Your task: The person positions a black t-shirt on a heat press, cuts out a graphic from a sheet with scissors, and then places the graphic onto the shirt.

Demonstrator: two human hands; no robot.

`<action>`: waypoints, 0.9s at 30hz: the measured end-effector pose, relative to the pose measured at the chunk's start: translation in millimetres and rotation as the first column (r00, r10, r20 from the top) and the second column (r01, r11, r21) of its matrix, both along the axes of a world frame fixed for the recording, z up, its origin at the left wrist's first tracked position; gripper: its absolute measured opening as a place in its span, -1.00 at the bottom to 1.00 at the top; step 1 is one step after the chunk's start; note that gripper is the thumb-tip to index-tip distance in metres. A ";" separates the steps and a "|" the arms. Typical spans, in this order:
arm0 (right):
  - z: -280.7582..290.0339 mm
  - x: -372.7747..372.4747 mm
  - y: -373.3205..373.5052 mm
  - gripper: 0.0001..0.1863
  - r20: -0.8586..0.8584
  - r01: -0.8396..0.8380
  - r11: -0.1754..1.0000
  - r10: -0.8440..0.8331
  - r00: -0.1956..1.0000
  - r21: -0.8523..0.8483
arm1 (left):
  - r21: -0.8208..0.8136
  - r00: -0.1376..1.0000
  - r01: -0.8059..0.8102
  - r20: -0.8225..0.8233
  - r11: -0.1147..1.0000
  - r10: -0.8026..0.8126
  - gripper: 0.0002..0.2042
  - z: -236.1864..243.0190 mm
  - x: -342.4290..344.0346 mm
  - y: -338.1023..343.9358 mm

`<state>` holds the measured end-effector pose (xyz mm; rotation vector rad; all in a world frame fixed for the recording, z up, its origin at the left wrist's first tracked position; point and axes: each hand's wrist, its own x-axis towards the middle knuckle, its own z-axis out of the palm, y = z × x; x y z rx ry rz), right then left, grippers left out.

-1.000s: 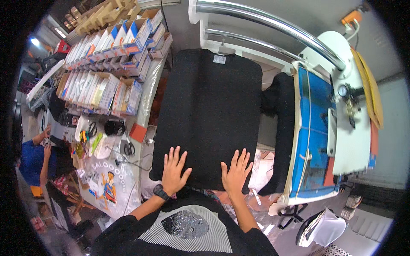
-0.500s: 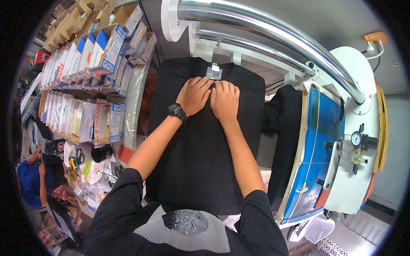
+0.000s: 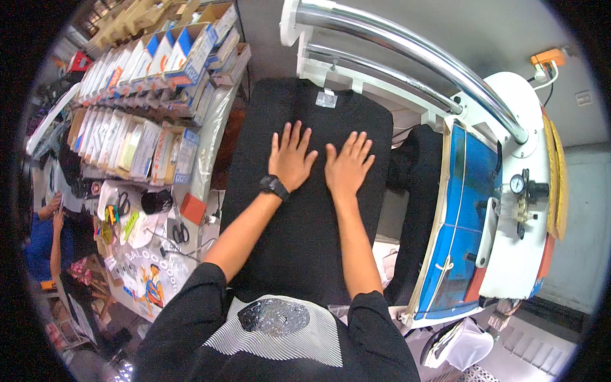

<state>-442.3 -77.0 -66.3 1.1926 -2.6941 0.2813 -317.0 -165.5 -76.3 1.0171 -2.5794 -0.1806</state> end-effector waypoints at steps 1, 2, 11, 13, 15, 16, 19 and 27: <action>-3.0 13.4 10.9 -0.19 0.026 -0.015 1.000 0.015 1.000 -0.003 | 0.017 1.000 -0.025 -0.017 1.000 0.025 -0.39 3.5 10.5 13.2; -7.2 23.7 24.9 -0.18 0.050 -0.034 0.999 0.034 0.998 -0.007 | 0.034 0.998 -0.052 -0.034 0.998 0.053 -0.38 7.1 22.9 26.3; -2.8 111.9 237.3 -0.21 -0.051 0.030 0.999 -0.028 0.998 0.045 | 0.115 0.919 -0.391 -0.008 0.913 0.395 -0.26 16.6 251.2 146.9; -13.4 124.9 290.1 -0.24 -0.101 -0.035 0.996 0.027 0.995 -0.078 | 0.108 0.876 -0.478 -0.003 0.871 0.481 -0.33 -2.5 288.9 186.2; -26.9 137.2 371.0 -0.38 0.244 0.071 0.989 -0.038 0.969 -0.132 | 0.386 0.794 -0.537 -0.069 0.750 0.604 -0.39 -52.2 354.9 241.2; -27.5 155.9 386.2 -0.41 0.505 0.221 0.967 -0.130 0.853 -0.124 | 0.395 0.756 -0.527 -0.187 0.753 0.627 -0.43 -62.0 391.7 254.2; -94.2 162.3 498.7 -0.52 0.367 0.016 0.998 0.006 0.930 -0.057 | 0.458 0.680 -0.607 -0.124 0.650 0.722 -0.57 -75.6 452.2 341.7; -154.2 227.6 595.0 -0.63 0.636 -0.238 0.848 -0.142 0.759 0.473 | 0.366 0.614 -0.685 -0.175 0.630 0.770 -0.78 -84.1 550.4 338.8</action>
